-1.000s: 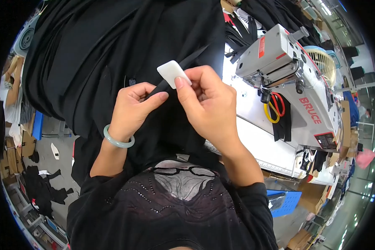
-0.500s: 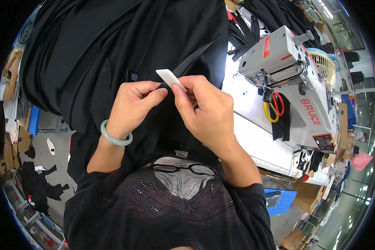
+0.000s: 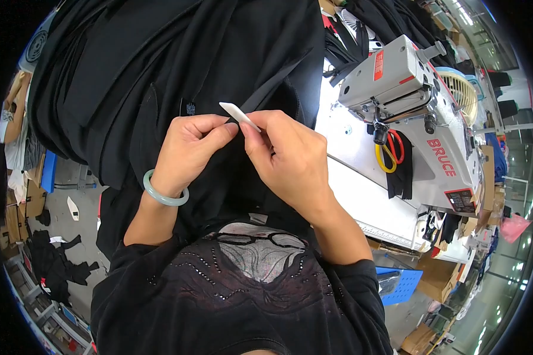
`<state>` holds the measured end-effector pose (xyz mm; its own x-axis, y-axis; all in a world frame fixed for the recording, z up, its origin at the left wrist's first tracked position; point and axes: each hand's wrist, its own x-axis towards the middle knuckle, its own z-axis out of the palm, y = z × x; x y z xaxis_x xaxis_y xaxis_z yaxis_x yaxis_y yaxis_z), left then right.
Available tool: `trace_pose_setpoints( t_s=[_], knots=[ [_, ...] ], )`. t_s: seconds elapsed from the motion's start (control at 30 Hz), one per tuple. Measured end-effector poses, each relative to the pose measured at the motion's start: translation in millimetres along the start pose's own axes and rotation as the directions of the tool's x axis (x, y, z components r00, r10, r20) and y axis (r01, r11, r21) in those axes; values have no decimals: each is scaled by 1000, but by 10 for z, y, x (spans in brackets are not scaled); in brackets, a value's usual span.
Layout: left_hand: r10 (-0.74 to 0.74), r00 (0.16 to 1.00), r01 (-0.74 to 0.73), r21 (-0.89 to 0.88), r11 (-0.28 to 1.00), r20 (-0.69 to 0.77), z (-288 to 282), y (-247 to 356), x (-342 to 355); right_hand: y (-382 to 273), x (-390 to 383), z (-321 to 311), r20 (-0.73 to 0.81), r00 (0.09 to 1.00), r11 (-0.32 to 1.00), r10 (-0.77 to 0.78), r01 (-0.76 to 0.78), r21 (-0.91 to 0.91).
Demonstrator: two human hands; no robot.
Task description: Using an industrial sewing machine to attach components and assemble a black fabric item.
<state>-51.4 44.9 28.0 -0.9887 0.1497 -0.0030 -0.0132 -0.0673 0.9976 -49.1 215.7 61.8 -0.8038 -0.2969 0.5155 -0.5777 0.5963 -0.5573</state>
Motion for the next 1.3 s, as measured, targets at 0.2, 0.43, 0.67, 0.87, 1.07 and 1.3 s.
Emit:
trace_pose_setpoints(
  t_s=[0.2, 0.43, 0.67, 0.87, 1.07, 1.3],
  knots=[
    [26, 999, -26, 42, 999, -20, 12, -33, 11, 17, -17, 15, -15, 999, 999, -37, 37, -29],
    [59, 998, -54, 127, 990, -36, 34, -88, 29, 50, 73, 135, -30, 991, 990, -130, 128, -62],
    [36, 999, -35, 171, 985, -1, 3, -44, 10, 33, -64, -33, -173, 957, 971, -235, 221, -93],
    [29, 996, -47, 224, 974, 84, -180, -153, -174, 707, -1085, -632, -319, 932, 951, 173, -242, -191],
    [-166, 986, 153, 234, 960, 35, -545, -203, -697, 1529, -2311, -1604, -586, 377, 494, 717, -868, 47],
    [142, 965, 7, 563, 827, -221, -534, -247, -877, 1829, -2514, -2062, -665, 425, 264, 614, -905, -334]
  ],
)
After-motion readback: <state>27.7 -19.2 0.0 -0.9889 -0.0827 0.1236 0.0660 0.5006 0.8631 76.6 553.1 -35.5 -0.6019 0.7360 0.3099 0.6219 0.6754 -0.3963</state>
